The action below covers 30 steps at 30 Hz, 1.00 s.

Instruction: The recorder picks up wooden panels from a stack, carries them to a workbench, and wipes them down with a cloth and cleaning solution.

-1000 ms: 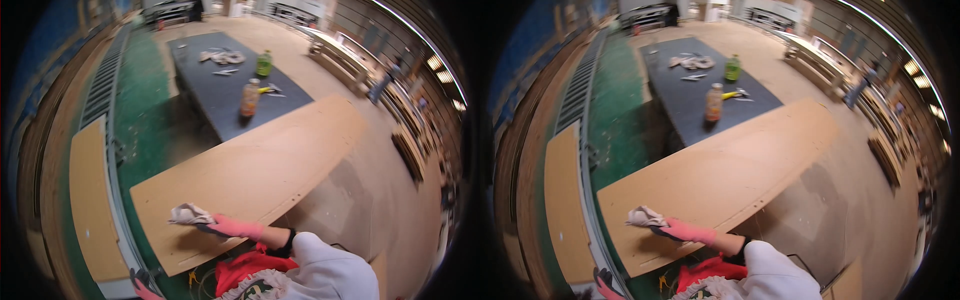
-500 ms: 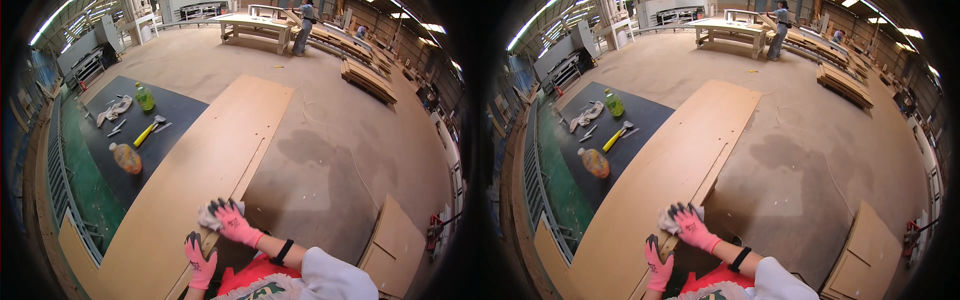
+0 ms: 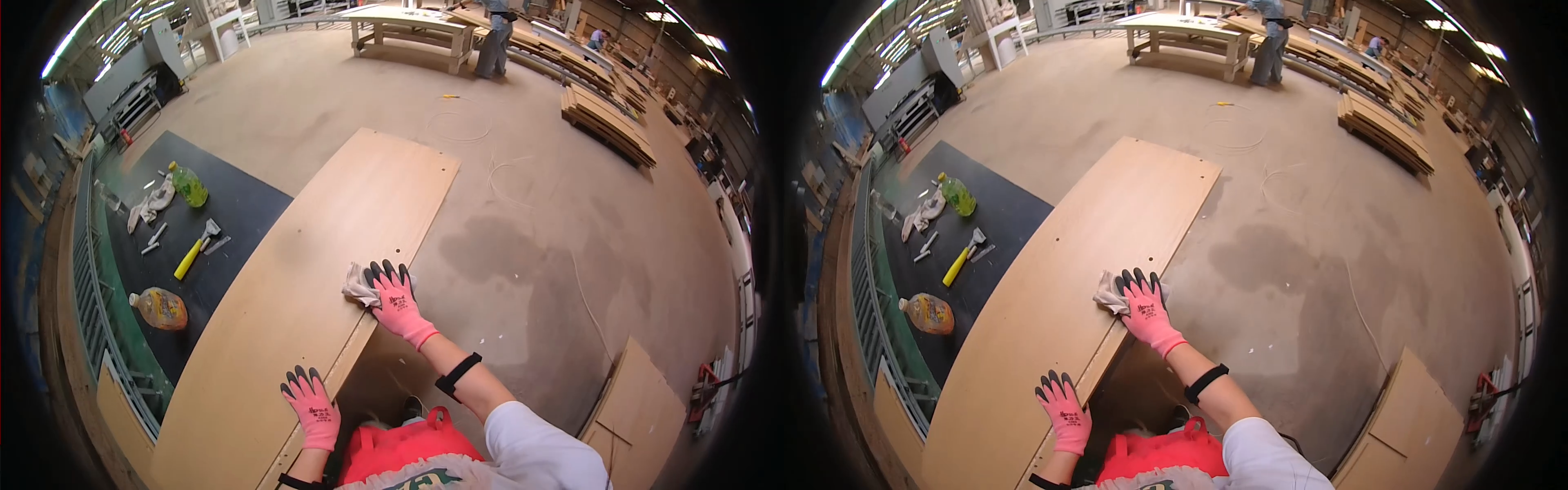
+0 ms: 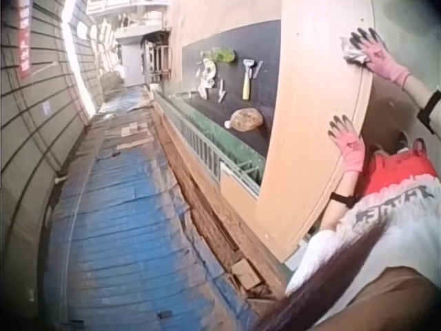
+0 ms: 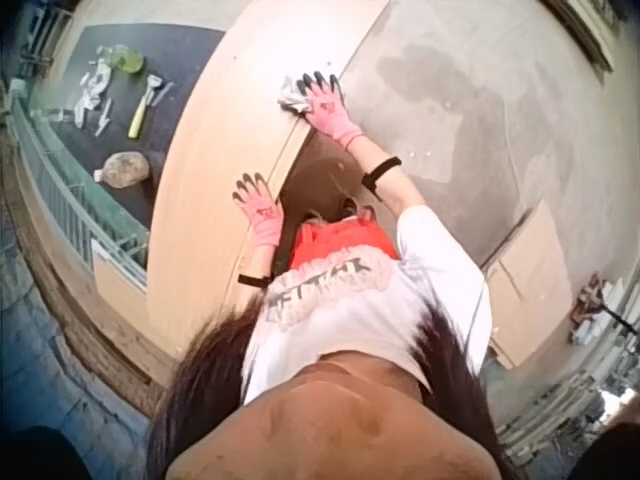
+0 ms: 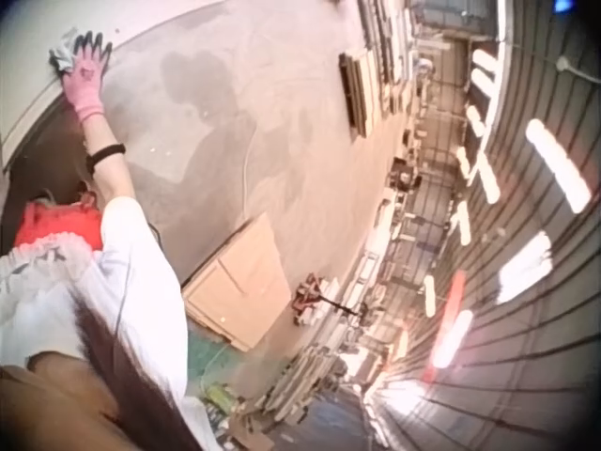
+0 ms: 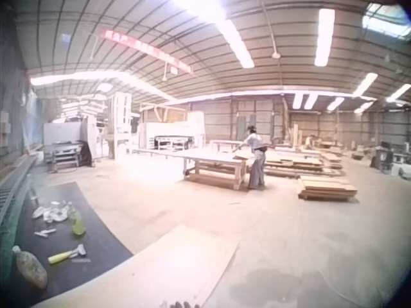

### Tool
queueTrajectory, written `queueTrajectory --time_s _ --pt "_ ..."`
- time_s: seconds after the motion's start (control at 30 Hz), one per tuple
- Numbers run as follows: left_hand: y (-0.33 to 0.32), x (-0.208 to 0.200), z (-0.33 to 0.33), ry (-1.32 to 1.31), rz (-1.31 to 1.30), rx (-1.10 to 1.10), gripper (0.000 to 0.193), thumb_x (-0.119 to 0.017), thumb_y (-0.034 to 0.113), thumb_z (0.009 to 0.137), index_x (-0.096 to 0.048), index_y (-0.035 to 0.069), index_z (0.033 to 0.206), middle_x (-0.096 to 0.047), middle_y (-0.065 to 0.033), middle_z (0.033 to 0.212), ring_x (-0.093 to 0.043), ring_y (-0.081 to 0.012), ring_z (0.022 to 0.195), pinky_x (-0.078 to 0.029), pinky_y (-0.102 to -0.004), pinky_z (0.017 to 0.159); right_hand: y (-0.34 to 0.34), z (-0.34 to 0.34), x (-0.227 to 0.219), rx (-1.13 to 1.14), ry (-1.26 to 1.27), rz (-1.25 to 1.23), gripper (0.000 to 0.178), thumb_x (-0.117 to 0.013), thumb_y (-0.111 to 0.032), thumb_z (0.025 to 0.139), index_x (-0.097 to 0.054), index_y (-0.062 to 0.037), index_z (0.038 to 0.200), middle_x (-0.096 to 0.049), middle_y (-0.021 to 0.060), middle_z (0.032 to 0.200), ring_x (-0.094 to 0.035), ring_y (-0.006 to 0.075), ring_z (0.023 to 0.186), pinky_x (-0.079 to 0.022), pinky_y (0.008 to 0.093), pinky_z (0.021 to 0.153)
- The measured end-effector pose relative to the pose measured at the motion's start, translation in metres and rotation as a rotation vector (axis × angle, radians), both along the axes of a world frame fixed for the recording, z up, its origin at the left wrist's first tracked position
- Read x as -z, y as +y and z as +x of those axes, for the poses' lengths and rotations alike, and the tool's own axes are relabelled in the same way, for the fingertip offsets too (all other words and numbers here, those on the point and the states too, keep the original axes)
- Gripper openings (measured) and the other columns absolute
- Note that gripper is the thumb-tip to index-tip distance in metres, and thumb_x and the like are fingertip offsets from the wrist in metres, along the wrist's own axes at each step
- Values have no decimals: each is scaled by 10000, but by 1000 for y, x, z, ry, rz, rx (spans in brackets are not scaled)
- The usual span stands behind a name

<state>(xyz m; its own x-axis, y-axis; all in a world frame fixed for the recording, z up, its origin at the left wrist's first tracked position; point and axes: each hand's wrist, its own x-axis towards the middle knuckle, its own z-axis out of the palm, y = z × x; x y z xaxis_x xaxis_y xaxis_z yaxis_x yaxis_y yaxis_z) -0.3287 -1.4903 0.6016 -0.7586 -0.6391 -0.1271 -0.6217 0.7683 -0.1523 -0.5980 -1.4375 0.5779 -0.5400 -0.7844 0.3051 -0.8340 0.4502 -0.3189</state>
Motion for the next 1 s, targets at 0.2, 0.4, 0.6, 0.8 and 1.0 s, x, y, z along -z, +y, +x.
queueTrajectory --time_s 0.2,0.4,0.6,0.8,1.0 --pt "-6 -4 -8 -15 162 -39 801 -687 277 635 -333 -20 1288 -242 -273 1354 -200 -449 1260 -110 -592 1026 -22 77 -11 -479 29 92 559 -532 -386 755 -479 -9 1164 -472 166 1205 -379 297 1196 -182 475 1052" --pt "-17 -3 -7 -62 288 -90 765 -678 272 627 -362 -36 1252 -231 -282 1355 -182 -468 1258 -94 -613 1016 -45 -22 -23 -273 -50 120 587 -554 -308 745 -411 -21 1237 -469 157 1207 -393 288 1193 -205 471 1043" --pt "-20 16 -1 -118 254 -27 857 -692 349 601 -327 -68 1255 -135 -333 1375 -99 -492 1279 -56 -629 1014 -37 -230 10 290 206 305 543 -477 -337 827 -416 10 1241 -428 161 1290 -382 284 1212 -169 479 1056" --pt "-21 39 17 -67 -113 151 566 -532 205 741 -372 -54 1218 -224 -312 1352 -147 -506 1259 -74 -659 987 -37 -82 -7 -267 -83 125 438 -505 -228 740 -494 -14 1121 -499 159 1138 -427 293 1146 -225 467 1040" --pt "-21 49 19 56 80 103 649 -585 186 685 -341 -68 1231 -224 -325 1341 -149 -523 1248 -83 -668 983 -21 -91 -12 -471 -368 156 462 -607 -205 667 -514 -13 1077 -471 141 1210 -381 278 1189 -221 452 1042"
